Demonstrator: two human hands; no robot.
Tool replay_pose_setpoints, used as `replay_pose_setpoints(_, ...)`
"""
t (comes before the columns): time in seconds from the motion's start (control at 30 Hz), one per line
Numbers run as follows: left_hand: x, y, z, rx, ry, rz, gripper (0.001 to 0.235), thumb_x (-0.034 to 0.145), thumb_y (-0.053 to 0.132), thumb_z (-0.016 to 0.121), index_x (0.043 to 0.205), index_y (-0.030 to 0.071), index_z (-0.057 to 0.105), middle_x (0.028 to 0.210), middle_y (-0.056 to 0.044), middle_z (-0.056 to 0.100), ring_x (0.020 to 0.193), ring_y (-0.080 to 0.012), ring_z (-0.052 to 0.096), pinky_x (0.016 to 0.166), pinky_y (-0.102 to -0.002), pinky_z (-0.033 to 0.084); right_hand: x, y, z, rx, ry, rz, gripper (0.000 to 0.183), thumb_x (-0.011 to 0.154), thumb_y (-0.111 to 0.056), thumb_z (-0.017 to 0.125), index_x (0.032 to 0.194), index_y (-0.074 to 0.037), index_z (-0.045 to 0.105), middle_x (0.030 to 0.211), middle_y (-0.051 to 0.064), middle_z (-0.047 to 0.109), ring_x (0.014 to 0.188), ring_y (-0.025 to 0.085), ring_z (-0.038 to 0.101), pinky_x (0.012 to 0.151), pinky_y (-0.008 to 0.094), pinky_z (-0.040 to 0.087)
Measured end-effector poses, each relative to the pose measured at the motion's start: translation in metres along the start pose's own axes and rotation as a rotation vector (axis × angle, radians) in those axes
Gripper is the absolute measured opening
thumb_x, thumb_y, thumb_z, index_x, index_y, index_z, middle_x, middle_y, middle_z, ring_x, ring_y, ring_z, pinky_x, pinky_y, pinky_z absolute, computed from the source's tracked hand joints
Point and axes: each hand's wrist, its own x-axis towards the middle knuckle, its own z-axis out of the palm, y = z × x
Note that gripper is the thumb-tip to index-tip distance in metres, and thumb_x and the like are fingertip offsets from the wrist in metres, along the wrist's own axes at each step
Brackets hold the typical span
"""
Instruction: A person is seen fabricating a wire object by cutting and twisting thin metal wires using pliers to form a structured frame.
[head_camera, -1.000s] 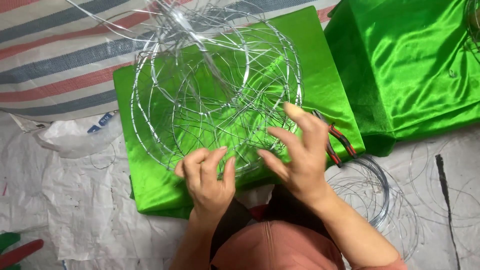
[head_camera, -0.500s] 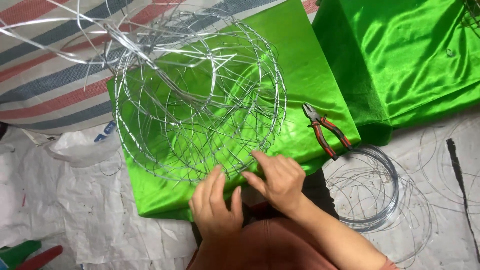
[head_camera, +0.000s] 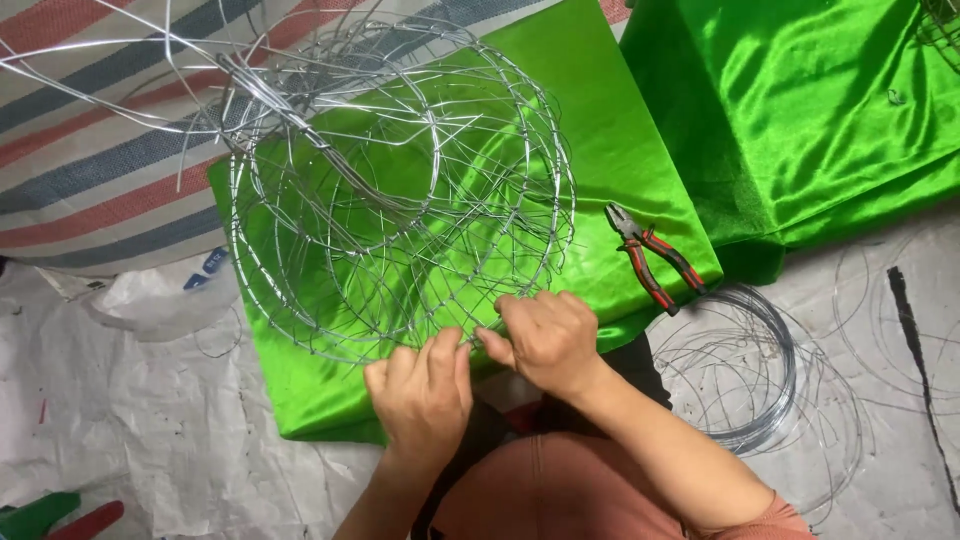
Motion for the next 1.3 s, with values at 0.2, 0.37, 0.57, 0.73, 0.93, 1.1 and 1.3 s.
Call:
replay_pose_setpoints(0.2,-0.001,-0.002,0.002,-0.017,0.012,-0.003,0.017,0.105,0.031,0.058,0.115,0.017,0.062,0.084,0.009,0.067,0.065,-0.0176,0.044,0.066,-0.035,0.031,0.005,0.005,0.000,0.020,0.018,-0.064,0.039,0.107,-0.030,0.047,0.075,-0.013,0.061,0.055,-0.002,0.049,0.046,0.018,0.044,0.045,0.033,0.028)
replay_pose_setpoints(0.37,0.006,0.002,0.000,0.018,0.013,-0.027,0.017,0.104,0.029,0.061,0.115,0.016,0.064,0.090,0.007,0.068,0.067,-0.0186,0.045,0.067,-0.036,0.033,0.002,0.014,-0.007,0.118,-0.057,-0.040,0.030,0.104,-0.037,0.058,0.095,-0.011,0.068,0.061,-0.003,0.057,0.051,0.017,0.051,0.051,0.033,0.033)
replay_pose_setpoints(0.57,0.007,0.004,-0.002,0.026,-0.002,-0.050,0.021,0.099,0.026,0.071,0.115,0.014,0.064,0.090,0.007,0.069,0.069,-0.0192,0.045,0.069,-0.036,0.035,-0.036,0.016,-0.021,0.315,-0.090,0.182,0.021,0.102,-0.020,0.063,0.118,-0.006,0.066,0.076,0.006,0.065,0.061,0.024,0.058,0.061,0.036,0.046)
replay_pose_setpoints(0.73,0.008,0.006,-0.006,0.011,-0.057,-0.069,0.027,0.095,0.028,0.076,0.116,0.015,0.065,0.087,0.008,0.067,0.071,-0.0190,0.046,0.071,-0.036,0.036,-0.079,0.018,-0.007,0.343,-0.164,0.322,0.011,0.098,-0.015,0.066,0.104,-0.007,0.072,0.094,0.006,0.078,0.081,0.022,0.076,0.073,0.036,0.058)
replay_pose_setpoints(0.93,0.010,0.008,-0.038,-0.145,-0.150,-0.056,0.034,0.099,0.009,0.065,0.133,0.007,0.065,0.136,-0.007,0.068,0.083,-0.0228,0.055,0.076,-0.037,0.045,-0.095,0.006,-0.001,0.661,-0.361,0.627,0.014,0.097,-0.018,0.064,0.100,-0.010,0.075,0.089,-0.001,0.079,0.076,0.011,0.074,0.069,0.026,0.055)
replay_pose_setpoints(1.1,-0.009,0.015,-0.065,-0.392,-0.010,-0.135,0.023,0.103,0.007,0.054,0.119,-0.001,0.068,0.128,-0.015,0.071,0.105,-0.0304,0.073,0.094,-0.039,0.057,-0.104,-0.002,0.012,0.897,-0.513,0.975,0.022,0.097,-0.027,0.064,0.105,-0.012,0.078,0.071,-0.001,0.076,0.072,0.008,0.069,0.070,0.025,0.052)
replay_pose_setpoints(1.3,-0.107,-0.008,0.004,-0.676,-0.249,-0.586,0.032,0.096,0.014,0.060,0.126,0.006,0.069,0.126,-0.010,0.073,0.118,-0.0264,0.068,0.096,-0.037,0.056,-0.114,-0.010,0.026,0.984,-0.525,1.203,0.021,0.096,-0.022,0.064,0.105,-0.010,0.079,0.073,0.000,0.074,0.065,0.008,0.063,0.060,0.024,0.049)
